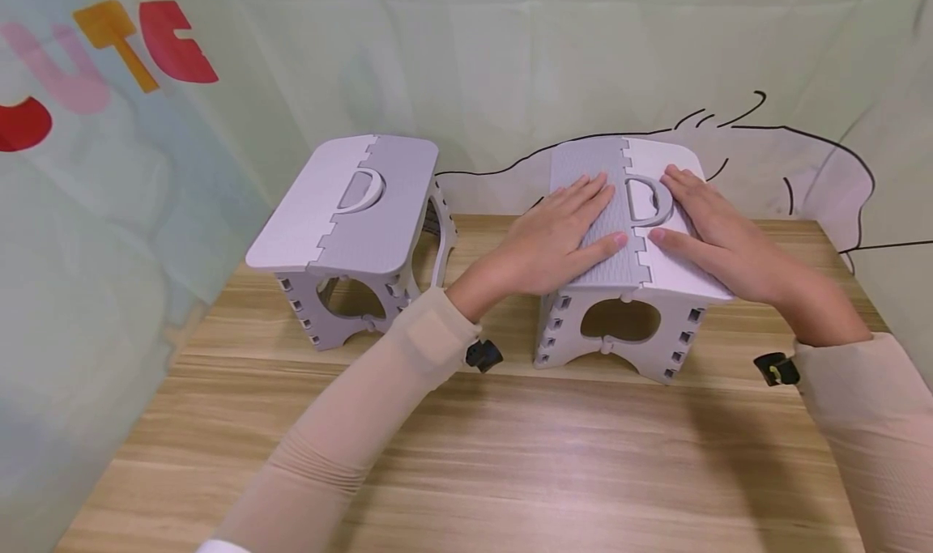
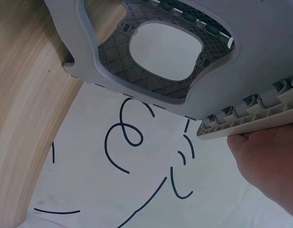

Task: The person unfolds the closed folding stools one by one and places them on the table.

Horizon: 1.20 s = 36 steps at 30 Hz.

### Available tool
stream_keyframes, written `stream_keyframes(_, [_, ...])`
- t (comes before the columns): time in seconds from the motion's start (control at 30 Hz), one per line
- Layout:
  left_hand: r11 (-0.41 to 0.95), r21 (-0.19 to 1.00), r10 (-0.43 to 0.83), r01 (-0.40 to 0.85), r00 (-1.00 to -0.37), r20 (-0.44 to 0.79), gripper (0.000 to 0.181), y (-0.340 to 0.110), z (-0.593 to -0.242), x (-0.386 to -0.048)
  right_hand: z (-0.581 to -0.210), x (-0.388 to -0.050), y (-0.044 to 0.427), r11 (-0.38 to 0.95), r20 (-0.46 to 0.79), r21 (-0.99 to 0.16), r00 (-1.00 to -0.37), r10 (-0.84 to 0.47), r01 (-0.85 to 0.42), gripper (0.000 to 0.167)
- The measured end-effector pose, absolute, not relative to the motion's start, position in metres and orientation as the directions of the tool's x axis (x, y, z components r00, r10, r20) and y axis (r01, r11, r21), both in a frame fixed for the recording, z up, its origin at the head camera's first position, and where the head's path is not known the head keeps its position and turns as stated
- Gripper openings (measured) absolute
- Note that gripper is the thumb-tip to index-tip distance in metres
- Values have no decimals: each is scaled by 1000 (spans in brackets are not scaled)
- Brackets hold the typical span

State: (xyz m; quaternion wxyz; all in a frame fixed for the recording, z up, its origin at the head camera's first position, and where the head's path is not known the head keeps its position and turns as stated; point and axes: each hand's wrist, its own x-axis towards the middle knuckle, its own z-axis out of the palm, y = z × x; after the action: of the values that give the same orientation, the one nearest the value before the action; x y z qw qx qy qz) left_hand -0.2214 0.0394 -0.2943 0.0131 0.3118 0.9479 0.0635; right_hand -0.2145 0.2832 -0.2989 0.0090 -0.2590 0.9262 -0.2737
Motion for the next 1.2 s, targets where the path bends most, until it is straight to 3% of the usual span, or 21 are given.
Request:
stream_keyframes(0.73, [805, 95, 589, 585, -808, -19, 75, 41, -289, -220, -297, -216, 285, 743, 118, -452, -859, -499, -494, 71])
stream_keyframes(1.2, [801, 110, 594, 589, -804, -18, 76, 40, -289, -221, -298, -216, 285, 738, 113, -472, -864, -491, -481, 71])
